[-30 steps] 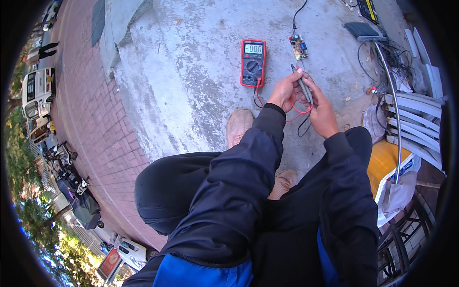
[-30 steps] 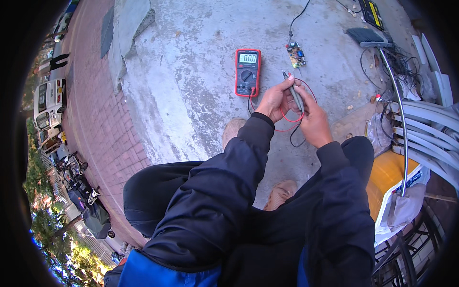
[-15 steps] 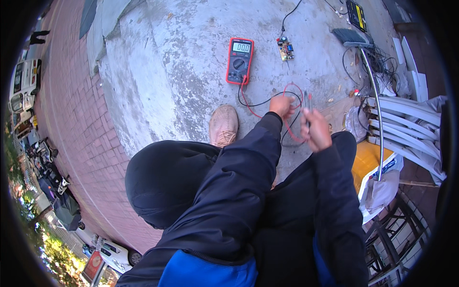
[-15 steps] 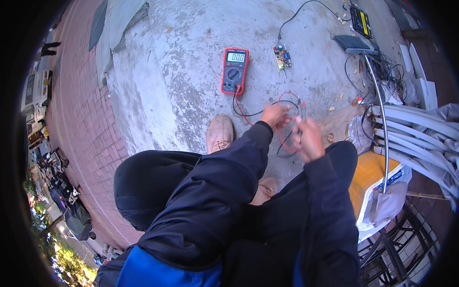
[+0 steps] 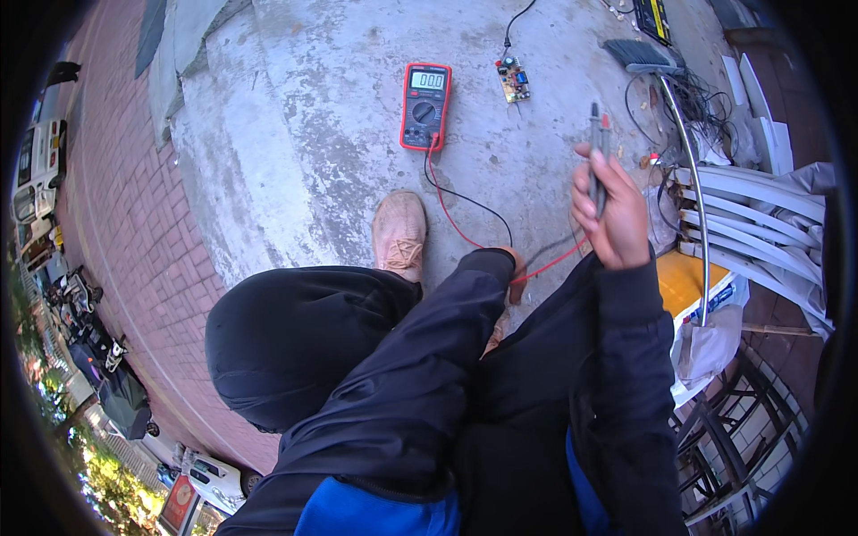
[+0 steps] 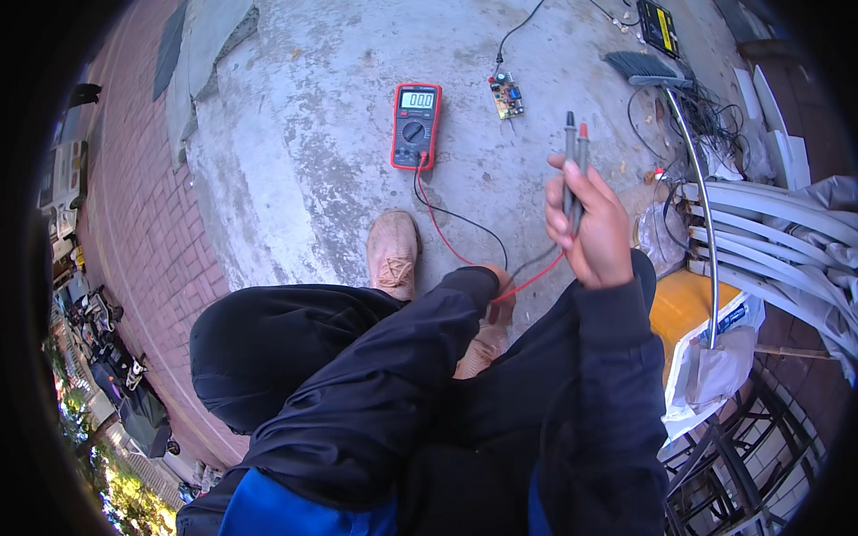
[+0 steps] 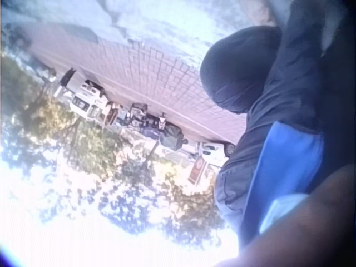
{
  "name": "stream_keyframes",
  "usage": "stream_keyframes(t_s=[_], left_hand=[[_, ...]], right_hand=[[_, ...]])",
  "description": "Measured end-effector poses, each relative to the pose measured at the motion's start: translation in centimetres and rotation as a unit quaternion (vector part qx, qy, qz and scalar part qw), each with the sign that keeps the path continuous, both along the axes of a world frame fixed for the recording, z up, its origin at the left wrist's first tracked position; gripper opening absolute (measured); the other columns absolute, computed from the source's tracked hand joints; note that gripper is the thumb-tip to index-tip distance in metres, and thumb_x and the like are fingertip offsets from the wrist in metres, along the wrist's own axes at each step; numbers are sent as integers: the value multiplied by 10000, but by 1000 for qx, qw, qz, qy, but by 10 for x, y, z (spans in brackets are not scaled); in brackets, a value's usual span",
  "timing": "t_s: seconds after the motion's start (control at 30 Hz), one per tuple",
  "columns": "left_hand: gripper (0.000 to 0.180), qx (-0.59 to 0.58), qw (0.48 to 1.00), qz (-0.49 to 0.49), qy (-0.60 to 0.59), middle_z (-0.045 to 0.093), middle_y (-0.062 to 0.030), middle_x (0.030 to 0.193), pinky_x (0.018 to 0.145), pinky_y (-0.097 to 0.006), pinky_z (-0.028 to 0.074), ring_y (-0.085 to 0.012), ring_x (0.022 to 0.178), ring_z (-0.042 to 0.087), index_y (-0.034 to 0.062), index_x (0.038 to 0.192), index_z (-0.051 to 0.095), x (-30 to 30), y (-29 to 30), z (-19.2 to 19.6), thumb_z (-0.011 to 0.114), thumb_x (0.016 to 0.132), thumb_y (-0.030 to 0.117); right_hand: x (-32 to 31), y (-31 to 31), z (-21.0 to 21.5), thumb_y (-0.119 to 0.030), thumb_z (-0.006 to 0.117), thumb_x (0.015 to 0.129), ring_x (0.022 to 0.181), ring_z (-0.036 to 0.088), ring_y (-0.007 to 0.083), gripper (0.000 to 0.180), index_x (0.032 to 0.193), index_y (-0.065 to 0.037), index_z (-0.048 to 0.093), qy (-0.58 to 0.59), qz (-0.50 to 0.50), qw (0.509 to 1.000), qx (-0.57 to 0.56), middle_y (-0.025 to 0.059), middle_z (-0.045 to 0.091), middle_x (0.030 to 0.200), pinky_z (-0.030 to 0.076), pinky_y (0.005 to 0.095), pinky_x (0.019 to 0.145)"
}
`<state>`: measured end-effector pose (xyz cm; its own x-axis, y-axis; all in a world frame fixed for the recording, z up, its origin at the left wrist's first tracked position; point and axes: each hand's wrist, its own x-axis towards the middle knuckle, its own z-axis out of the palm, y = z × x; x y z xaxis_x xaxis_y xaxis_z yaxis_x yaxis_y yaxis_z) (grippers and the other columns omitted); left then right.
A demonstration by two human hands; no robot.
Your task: The person inspects a small circuit board with a magnifying glass, then connects it to a power strip and uses a multimeter to measure voltage. The person handles the board, power strip, and multimeter throughout the clip.
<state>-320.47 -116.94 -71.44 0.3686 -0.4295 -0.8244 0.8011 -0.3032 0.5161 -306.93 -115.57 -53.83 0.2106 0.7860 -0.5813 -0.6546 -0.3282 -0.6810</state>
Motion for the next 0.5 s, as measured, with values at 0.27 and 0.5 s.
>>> stream_keyframes(t_s=[0.27,0.5], left_hand=[[390,152,938,221,-222,750,-125,1130,890,-421,538,-282,1001,698,113,1151,756,-1,82,-75,604,964,419],[336,-5,731,671,-128,734,-113,1006,744,-327,530,-210,866,685,11,1148,695,6,106,-41,590,1028,307]], right_hand=[[20,7,-130,-235,520,1073,613,575,116,293,1213,19,561,-143,100,971,-161,71,623,854,436,247,474],[-5,4,-173,-220,455,1087,568,572,132,271,1168,12,569,-169,107,966,-161,93,650,883,446,259,467]])
